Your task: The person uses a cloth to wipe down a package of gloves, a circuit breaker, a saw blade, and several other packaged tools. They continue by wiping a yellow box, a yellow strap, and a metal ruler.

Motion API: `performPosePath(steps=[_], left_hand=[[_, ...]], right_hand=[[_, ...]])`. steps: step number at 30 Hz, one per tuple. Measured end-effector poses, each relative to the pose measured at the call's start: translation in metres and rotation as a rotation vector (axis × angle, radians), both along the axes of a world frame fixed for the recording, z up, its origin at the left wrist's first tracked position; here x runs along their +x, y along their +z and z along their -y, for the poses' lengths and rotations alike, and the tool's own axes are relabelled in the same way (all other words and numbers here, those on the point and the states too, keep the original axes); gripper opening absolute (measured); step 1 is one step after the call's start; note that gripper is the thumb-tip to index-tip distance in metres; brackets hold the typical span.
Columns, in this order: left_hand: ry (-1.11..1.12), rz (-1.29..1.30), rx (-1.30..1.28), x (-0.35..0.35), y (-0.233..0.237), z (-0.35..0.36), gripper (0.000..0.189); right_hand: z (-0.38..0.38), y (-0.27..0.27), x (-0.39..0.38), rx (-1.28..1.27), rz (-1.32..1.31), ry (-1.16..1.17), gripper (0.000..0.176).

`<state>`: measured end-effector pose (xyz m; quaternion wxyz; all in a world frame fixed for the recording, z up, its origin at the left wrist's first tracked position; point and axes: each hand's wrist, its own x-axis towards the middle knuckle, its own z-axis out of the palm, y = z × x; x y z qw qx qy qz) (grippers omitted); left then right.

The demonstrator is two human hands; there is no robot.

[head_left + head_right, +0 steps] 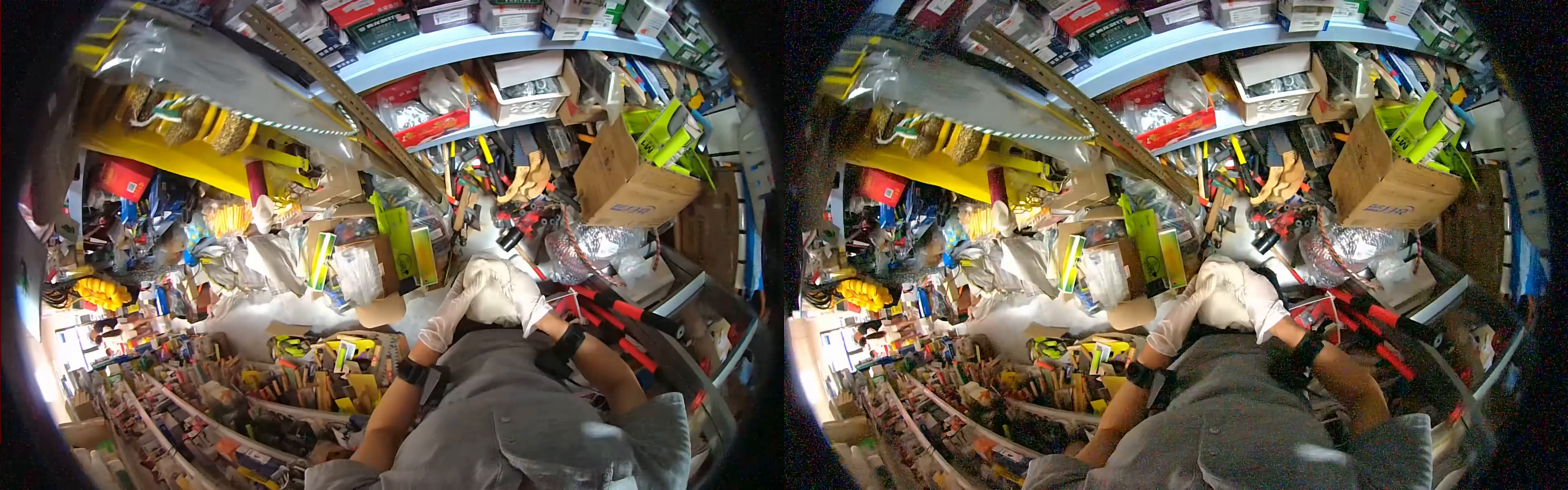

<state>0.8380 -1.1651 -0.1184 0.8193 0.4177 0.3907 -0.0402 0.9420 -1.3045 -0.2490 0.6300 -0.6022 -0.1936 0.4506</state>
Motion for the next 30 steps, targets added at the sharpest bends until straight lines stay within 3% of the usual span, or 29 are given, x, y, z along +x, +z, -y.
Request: performPosePath(steps=[1, 3, 6, 7, 8, 9, 10, 11, 12, 14, 15, 17, 19, 20, 22, 23, 25, 26, 27, 29, 30], left_hand=[[-0.228, -0.04, 0.171, -0.007, 0.001, -0.005, 0.051], [-0.132, -0.003, 0.02, -0.029, -0.024, -0.008, 0.05], [0.033, 0.01, -0.202, -0.051, -0.034, -0.013, 0.05], [0.097, -0.007, -0.27, -0.059, -0.033, -0.015, 0.05], [0.02, 0.101, -0.137, -0.086, -0.076, -0.019, 0.051], [0.021, 0.101, -0.142, -0.103, -0.089, -0.021, 0.051], [-0.156, 0.173, 0.516, -0.117, -0.096, -0.024, 0.053], [-0.332, 0.234, 1.174, -0.131, -0.103, -0.023, 0.056], [-0.318, 0.114, 1.147, -0.148, -0.113, -0.018, 0.06], [0.108, 0.001, 0.246, -0.153, -0.138, -0.018, 0.069], [0.579, 0.059, -0.602, -0.126, -0.065, -0.034, 0.081], [-0.12, 0.047, 0.979, -0.152, -0.101, -0.025, 0.084], [-0.082, 0.096, 0.849, -0.146, -0.086, -0.025, 0.081], [0.062, 0.076, 0.517, -0.145, -0.095, -0.023, 0.08], [0.303, 0.089, -0.033, -0.146, -0.119, -0.018, 0.077], [0.316, 0.086, -0.033, -0.149, -0.132, -0.017, 0.077], [0.198, -0.015, 0.257, -0.148, -0.137, -0.016, 0.071], [0.42, -0.048, 0.082, -0.138, -0.129, -0.015, 0.037], [0.433, -0.051, 0.08, -0.139, -0.129, -0.016, 0.037], [0.357, -0.014, 0.303, -0.142, -0.128, -0.017, 0.066], [0.363, -0.036, 0.43, -0.143, -0.134, -0.016, 0.056]], right_hand=[[-0.001, -0.001, -0.003, -0.004, 0.005, -0.002, 0.037], [-0.003, -0.003, -0.009, -0.431, 0.613, 0.233, 0.04], [-0.021, 0.024, -0.019, -0.353, 0.635, 0.269, 0.043], [-0.025, 0.012, -0.023, -0.418, 0.58, 0.433, 0.046], [-0.031, 0.006, -0.033, -0.362, 0.56, 0.388, 0.049], [-0.037, -0.002, -0.046, -0.306, 0.539, 0.342, 0.053], [-0.053, 0.002, -0.053, -0.256, 0.339, 0.431, 0.068], [-0.05, 0.011, -0.057, -0.353, 0.37, 0.469, 0.076], [-0.061, 0.061, -0.055, -0.45, 0.402, 0.507, 0.085], [-0.062, 0.045, -0.065, -0.261, 0.351, 0.54, 0.096], [-0.066, 0.047, -0.069, -0.168, 0.319, 0.562, 0.097], [-0.081, 0.109, -0.054, -0.161, 0.398, 0.623, 0.097], [-0.095, 0.142, -0.045, -0.398, 0.353, 0.848, 0.09], [-0.08, 0.08, -0.063, -0.36, 0.473, 0.755, 0.077], [-0.084, 0.065, -0.062, -0.387, 0.489, 0.737, 0.059], [-0.084, 0.065, -0.066, -0.327, 0.581, 0.605, 0.026], [-0.099, 0.086, -0.056, -0.297, 0.716, 0.711, 0.036], [-0.103, 0.081, -0.055, -0.292, 0.767, 0.74, 0.048], [-0.108, 0.083, -0.051, -0.285, 0.795, 0.79, 0.053], [-0.122, 0.085, -0.043, -0.276, 0.764, 0.882, 0.061], [-0.124, 0.081, -0.043, -0.269, 0.764, 0.899, 0.061]])
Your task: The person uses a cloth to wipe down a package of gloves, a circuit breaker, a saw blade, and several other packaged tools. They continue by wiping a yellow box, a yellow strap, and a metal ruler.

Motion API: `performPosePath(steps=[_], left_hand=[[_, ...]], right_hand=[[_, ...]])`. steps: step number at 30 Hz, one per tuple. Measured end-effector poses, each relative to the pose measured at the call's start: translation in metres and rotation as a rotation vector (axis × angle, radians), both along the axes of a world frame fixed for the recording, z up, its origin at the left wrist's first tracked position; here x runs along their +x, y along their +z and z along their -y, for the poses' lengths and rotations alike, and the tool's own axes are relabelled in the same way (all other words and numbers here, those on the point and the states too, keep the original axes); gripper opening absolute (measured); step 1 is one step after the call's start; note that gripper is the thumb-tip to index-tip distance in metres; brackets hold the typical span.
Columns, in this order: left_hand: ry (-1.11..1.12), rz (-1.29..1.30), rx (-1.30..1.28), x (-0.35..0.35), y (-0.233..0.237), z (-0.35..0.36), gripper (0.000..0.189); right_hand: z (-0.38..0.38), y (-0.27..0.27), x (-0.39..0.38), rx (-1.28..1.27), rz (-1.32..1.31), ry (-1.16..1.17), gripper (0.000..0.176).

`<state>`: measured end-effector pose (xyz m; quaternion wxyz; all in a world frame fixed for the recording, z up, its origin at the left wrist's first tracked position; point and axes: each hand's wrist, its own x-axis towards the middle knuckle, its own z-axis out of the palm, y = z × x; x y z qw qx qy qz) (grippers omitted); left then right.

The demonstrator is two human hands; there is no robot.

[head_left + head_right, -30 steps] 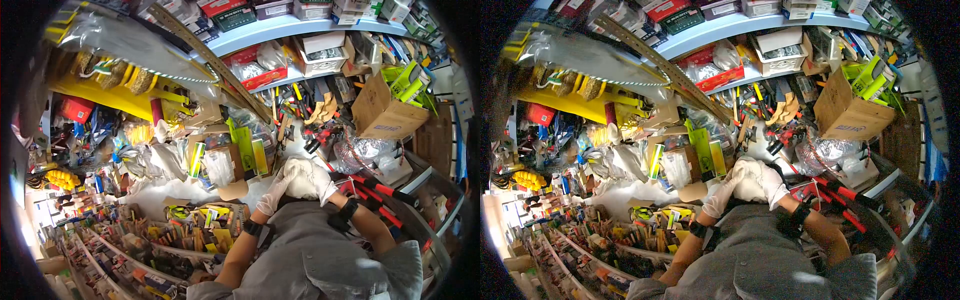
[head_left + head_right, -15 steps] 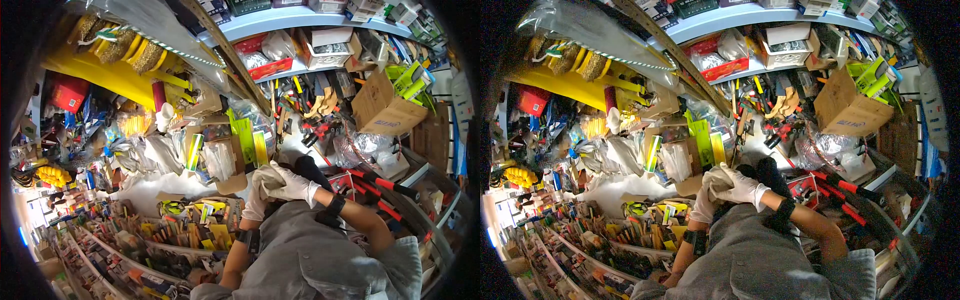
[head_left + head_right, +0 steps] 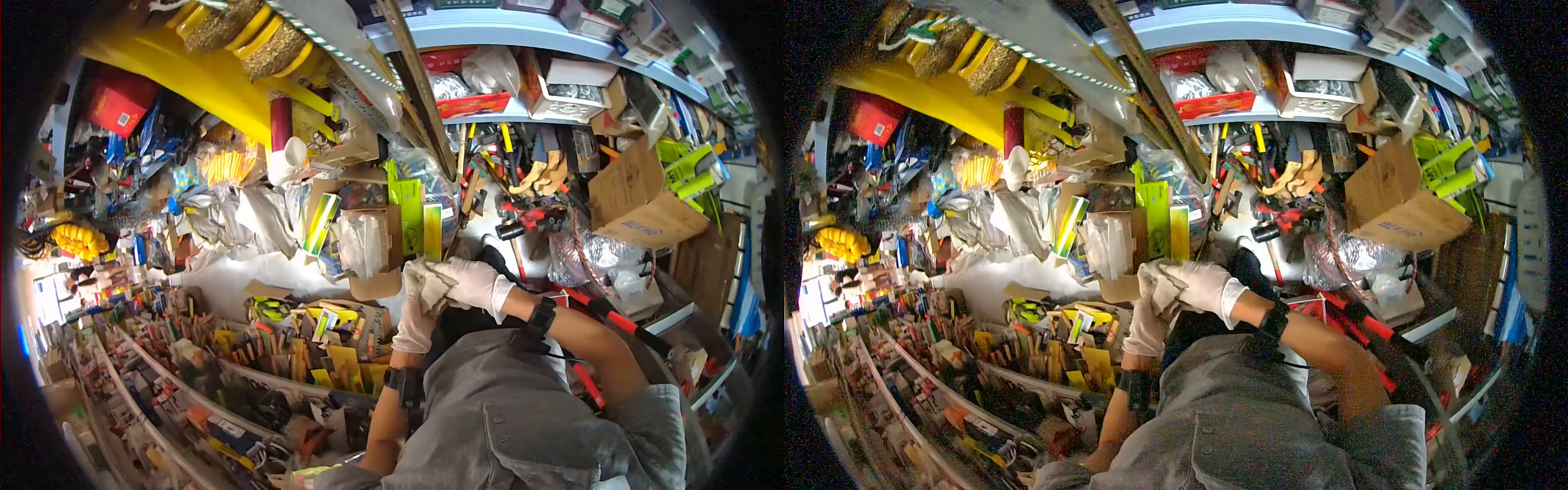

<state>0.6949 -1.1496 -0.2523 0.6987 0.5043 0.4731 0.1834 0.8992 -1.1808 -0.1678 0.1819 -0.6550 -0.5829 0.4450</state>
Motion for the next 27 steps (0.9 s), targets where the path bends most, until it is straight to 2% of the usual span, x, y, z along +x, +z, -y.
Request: performPosePath(steps=[1, 3, 4, 6, 7, 8, 10, 13, 14, 15, 16, 17, 18, 19, 20, 21, 22, 23, 24, 25, 27], left_hand=[[0.018, -0.003, -0.001, 0.008, 0.017, -0.006, 0.056], [0.527, 0.29, -0.734, 0.028, 0.059, -0.021, 0.041], [0.512, 0.221, -0.529, 0.047, 0.079, -0.02, 0.034], [0.553, 0.234, -0.434, 0.044, 0.071, -0.02, 0.033], [0.567, 0.196, -0.342, 0.051, 0.075, -0.018, 0.032], [0.588, 0.219, -0.35, 0.046, 0.069, -0.016, 0.03], [0.676, 0.187, -0.336, 0.048, 0.071, -0.014, 0.028], [0.82, 0.167, -0.29, 0.031, 0.05, -0.011, 0.02], [0.943, 0.054, -0.301, 0.021, 0.042, -0.011, 0.019], [0.966, 0.0, -0.241, 0.01, 0.04, -0.018, 0.031], [1.18, 0.085, -0.416, -0.004, 0.034, -0.021, 0.02], [1.13, 0.108, -0.357, -0.028, 0.016, -0.02, 0.021], [1.109, 0.17, -0.332, -0.027, 0.036, -0.022, 0.024], [1.15, 0.13, -0.275, -0.018, 0.055, -0.024, 0.026], [1.189, 0.089, -0.216, -0.013, 0.067, -0.027, 0.029], [1.14, 0.109, -0.204, -0.016, 0.07, -0.022, 0.034], [1.124, 0.105, -0.214, -0.019, 0.071, -0.016, 0.035], [1.107, 0.102, -0.224, -0.022, 0.07, -0.011, 0.036], [1.112, 0.135, -0.309, -0.022, 0.065, -0.003, 0.038], [1.073, 0.172, -0.299, -0.019, 0.059, 0.004, 0.046], [1.133, 0.127, -0.46, -0.015, 0.042, 0.025, 0.046]], right_hand=[[-0.002, -0.008, 0.0, 0.01, -0.053, -0.009, 0.062], [-0.003, -0.022, 0.0, 0.095, -0.198, -0.022, 0.065], [-0.003, -0.024, 0.001, 0.088, -0.205, -0.002, 0.065], [-0.003, -0.027, 0.006, 0.092, -0.401, -0.055, 0.062], [-0.002, -0.024, 0.007, 0.051, -0.448, -0.106, 0.054], [0.001, -0.033, 0.008, 0.045, -0.453, -0.085, 0.054], [0.005, -0.049, 0.014, 0.194, -0.466, -0.09, 0.051], [0.012, -0.057, 0.036, 0.025, -0.41, -0.066, 0.039], [0.011, -0.055, 0.049, -0.101, -0.419, -0.078, 0.036], [0.016, -0.089, 0.051, -0.06, -0.613, -0.218, 0.035], [0.011, -0.091, 0.063, 0.059, -0.48, -0.264, 0.034], [-0.002, -0.072, 0.079, -0.037, -0.444, -0.346, 0.034], [-0.017, -0.071, 0.099, 0.139, -0.285, -0.282, 0.034], [-0.029, -0.131, 0.108, 0.107, -0.623, -0.501, 0.037], [-0.053, -0.057, 0.126, 0.227, -0.154, -0.311, 0.039], [-0.069, -0.088, 0.14, 0.184, -0.231, -0.318, 0.039], [-0.089, -0.046, 0.142, 0.179, -0.163, -0.387, 0.038], [-0.103, -0.057, 0.147, 0.271, -0.229, -0.415, 0.038], [-0.114, -0.042, 0.146, 0.236, -0.291, -0.452, 0.037], [-0.123, -0.049, 0.147, 0.214, -0.312, -0.443, 0.036], [-0.135, -0.068, 0.144, 0.173, -0.337, -0.389, 0.034]])
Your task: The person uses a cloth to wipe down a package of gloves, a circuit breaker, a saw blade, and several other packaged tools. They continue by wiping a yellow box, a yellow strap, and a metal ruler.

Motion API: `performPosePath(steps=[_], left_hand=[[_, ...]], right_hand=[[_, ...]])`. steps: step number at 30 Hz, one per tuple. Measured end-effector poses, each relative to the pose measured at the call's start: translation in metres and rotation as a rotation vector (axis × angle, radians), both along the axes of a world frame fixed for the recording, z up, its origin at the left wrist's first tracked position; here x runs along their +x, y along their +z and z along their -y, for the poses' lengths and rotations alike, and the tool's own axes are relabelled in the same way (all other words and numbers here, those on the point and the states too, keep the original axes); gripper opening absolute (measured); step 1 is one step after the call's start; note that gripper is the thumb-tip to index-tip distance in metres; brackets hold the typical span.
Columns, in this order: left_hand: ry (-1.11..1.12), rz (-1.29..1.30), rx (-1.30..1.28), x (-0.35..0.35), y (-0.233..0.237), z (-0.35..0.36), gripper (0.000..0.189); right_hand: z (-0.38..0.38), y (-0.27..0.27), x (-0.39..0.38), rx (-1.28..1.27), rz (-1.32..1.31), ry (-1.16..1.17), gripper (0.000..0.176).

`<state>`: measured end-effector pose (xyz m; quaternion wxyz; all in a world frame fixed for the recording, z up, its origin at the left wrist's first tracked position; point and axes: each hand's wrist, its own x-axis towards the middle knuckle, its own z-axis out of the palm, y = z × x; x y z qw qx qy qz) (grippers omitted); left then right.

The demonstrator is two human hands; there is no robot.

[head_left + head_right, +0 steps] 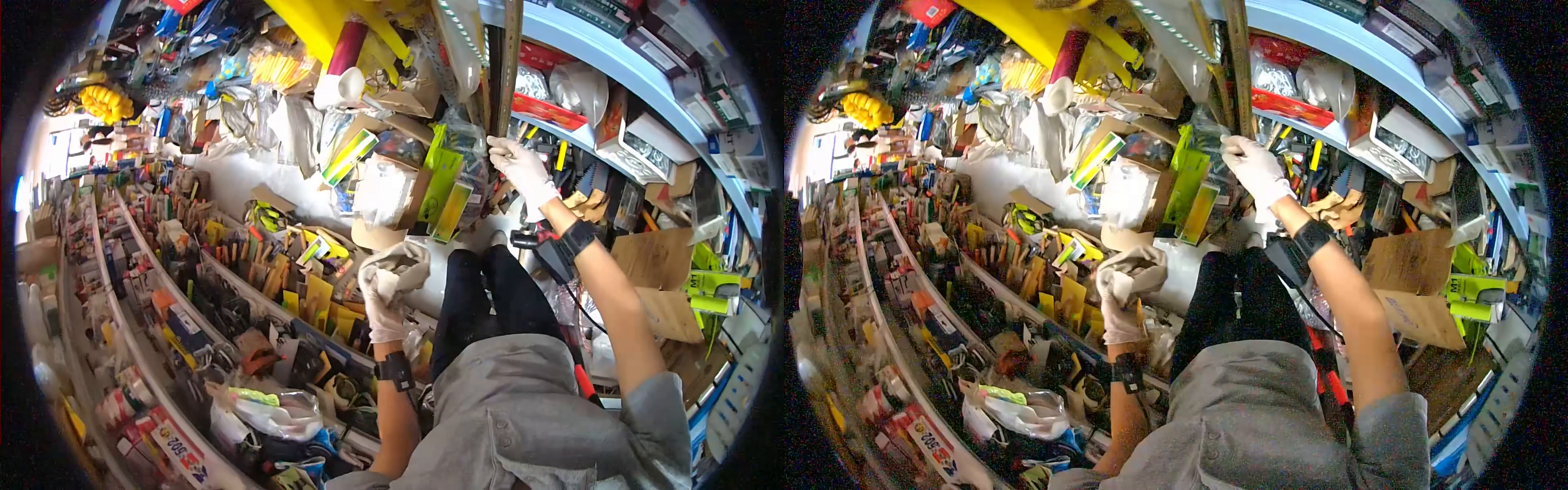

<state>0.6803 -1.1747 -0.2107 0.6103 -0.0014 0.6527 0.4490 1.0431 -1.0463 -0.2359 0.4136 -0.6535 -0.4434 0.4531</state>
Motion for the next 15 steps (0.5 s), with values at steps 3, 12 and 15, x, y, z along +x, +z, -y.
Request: performPosePath(steps=[3, 12, 15], left_hand=[[-0.023, 0.091, -0.072, 0.008, -0.032, 0.026, 0.039], [-0.088, 0.158, -0.019, 0.062, -0.035, 0.063, 0.034], [-0.224, 0.214, -0.017, 0.053, -0.07, 0.074, 0.039]], right_hand=[[0.01, -0.028, -0.016, -0.122, 0.114, 0.085, 0.038], [0.057, -0.133, -0.056, -0.678, -0.029, 0.283, 0.058], [0.071, -0.19, -0.061, -0.599, 0.066, 0.299, 0.064]])
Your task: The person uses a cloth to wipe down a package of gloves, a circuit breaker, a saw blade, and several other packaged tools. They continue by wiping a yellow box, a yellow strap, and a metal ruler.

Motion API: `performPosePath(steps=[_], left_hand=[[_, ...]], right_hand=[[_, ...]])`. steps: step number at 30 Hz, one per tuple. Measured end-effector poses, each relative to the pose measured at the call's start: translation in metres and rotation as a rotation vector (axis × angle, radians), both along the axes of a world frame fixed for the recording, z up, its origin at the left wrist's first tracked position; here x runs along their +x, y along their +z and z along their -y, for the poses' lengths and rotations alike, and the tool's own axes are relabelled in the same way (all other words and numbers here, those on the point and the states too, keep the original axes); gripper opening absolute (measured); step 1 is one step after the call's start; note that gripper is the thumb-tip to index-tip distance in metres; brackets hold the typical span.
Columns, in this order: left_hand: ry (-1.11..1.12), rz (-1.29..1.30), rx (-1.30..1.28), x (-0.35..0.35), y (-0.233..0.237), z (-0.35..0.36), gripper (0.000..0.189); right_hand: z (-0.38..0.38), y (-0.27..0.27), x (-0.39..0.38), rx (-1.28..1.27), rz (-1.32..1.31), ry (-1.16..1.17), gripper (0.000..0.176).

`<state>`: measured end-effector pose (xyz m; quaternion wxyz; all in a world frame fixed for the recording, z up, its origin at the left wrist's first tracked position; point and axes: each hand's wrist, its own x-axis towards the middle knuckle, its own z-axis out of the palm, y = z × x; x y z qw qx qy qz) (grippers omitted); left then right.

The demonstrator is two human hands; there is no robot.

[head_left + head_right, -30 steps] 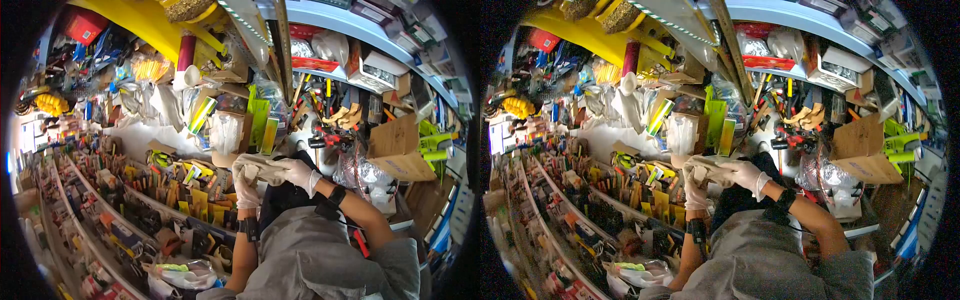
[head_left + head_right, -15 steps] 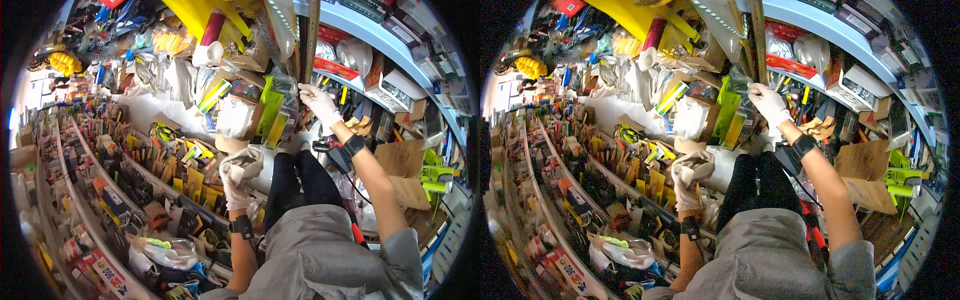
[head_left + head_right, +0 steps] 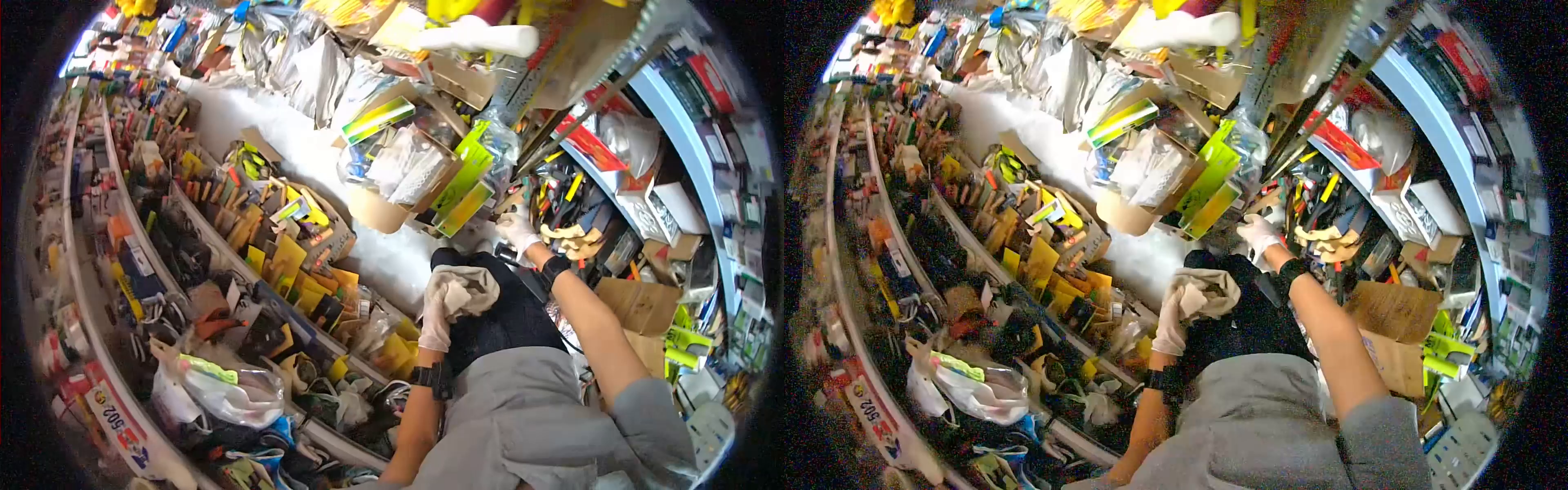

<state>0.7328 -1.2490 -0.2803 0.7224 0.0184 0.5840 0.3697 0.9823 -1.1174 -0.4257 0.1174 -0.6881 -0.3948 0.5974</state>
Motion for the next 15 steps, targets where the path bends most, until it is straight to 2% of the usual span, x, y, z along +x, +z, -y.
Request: performPosePath(steps=[2, 3, 5, 6, 8, 10, 11, 12, 14, 15], left_hand=[[-0.021, 0.003, -0.098, -0.006, -0.009, 0.006, 0.038], [0.006, 0.023, -0.062, -0.009, -0.011, 0.007, 0.037], [0.053, 0.05, -0.032, -0.015, -0.009, 0.007, 0.037], [0.141, 0.052, -0.011, -0.018, -0.003, 0.002, 0.033], [0.228, 0.054, 0.087, -0.03, -0.009, 0.002, 0.03], [0.275, 0.059, -0.072, -0.046, -0.008, 0.003, 0.032], [0.282, 0.053, -0.025, -0.053, -0.009, 0.005, 0.033], [0.289, 0.055, -0.03, -0.063, -0.008, 0.007, 0.033], [0.187, 0.055, -0.084, -0.082, -0.007, 0.015, 0.033], [0.3, 0.057, -0.021, -0.083, -0.012, 0.015, 0.034]], right_hand=[[-0.006, -0.004, -0.009, -0.06, 0.018, 0.016, 0.063], [-0.01, 0.002, -0.018, 0.036, -0.071, -0.052, 0.048], [-0.033, 0.022, -0.042, 0.088, 0.063, 0.074, 0.058], [-0.044, 0.024, -0.056, 0.037, 0.002, 0.003, 0.062], [-0.072, 0.05, -0.088, 0.014, 0.063, 0.067, 0.063], [-0.095, 0.066, -0.122, -0.117, 0.003, -0.059, 0.078], [-0.106, 0.078, -0.136, -0.212, -0.041, -0.136, 0.084], [-0.115, 0.058, -0.137, -0.277, -0.116, -0.122, 0.088], [-0.123, 0.041, -0.155, -0.407, -0.197, -0.299, 0.082], [-0.125, 0.039, -0.164, -0.412, -0.193, -0.346, 0.076]])
